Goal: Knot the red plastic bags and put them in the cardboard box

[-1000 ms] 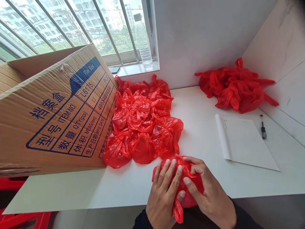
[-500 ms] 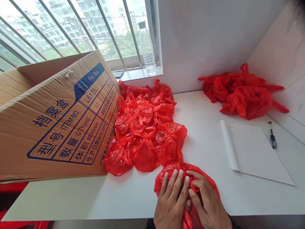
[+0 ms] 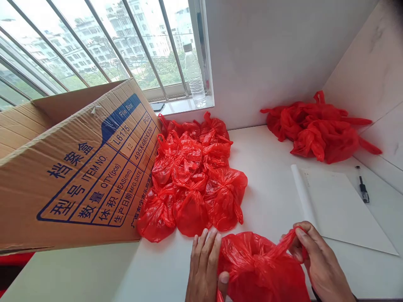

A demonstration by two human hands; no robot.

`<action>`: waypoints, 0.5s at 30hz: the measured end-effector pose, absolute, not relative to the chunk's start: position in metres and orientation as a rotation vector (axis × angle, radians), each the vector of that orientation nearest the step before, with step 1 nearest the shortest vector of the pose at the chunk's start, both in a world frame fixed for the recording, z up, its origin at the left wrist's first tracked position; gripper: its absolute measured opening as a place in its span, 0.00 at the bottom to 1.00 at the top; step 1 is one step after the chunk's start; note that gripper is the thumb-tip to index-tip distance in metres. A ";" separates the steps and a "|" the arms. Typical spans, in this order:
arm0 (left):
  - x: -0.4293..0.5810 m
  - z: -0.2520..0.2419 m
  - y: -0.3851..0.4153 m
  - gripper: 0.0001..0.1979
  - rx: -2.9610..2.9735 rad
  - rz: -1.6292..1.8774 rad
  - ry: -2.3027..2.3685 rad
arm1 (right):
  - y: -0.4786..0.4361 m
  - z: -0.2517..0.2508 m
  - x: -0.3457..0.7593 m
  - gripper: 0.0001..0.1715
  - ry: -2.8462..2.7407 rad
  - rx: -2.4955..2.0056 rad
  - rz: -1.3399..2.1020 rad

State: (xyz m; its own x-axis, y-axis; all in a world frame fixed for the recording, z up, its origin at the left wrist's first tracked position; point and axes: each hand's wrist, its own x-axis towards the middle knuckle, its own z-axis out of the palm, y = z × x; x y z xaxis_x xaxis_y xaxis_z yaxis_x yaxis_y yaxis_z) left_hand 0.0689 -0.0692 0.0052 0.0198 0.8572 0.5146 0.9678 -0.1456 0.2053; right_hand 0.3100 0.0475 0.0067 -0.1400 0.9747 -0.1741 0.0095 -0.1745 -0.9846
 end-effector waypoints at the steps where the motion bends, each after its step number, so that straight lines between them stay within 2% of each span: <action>1: 0.070 0.010 -0.067 0.28 -2.163 -0.732 -1.816 | 0.047 0.006 0.310 0.23 -1.227 -1.270 1.449; 4: 0.081 0.023 -0.054 0.25 -2.380 -0.602 -1.559 | 0.047 0.006 0.311 0.22 -1.231 -1.261 1.460; 6: 0.091 0.027 -0.044 0.19 -2.456 -0.643 -1.578 | 0.051 0.005 0.315 0.19 -1.183 -1.268 1.463; 11: 0.103 0.044 -0.027 0.06 -2.533 -0.774 -1.805 | 0.067 -0.017 0.336 0.18 -0.979 -1.267 1.283; 13: 0.103 0.068 -0.021 0.08 -2.537 -0.903 -1.991 | 0.068 -0.029 0.342 0.19 -0.964 -1.287 1.219; 15: 0.101 0.100 -0.009 0.08 -2.456 -1.187 -2.263 | 0.064 -0.039 0.346 0.21 -0.989 -1.361 1.203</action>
State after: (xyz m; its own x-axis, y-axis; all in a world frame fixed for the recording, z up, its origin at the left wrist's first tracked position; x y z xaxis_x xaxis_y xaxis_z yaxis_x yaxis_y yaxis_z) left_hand 0.1006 -0.0095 0.1002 0.0018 0.9806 0.1958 0.7185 -0.1375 0.6819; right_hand 0.3458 0.0645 -0.0391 0.1622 0.9760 -0.1456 -0.0462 -0.1399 -0.9891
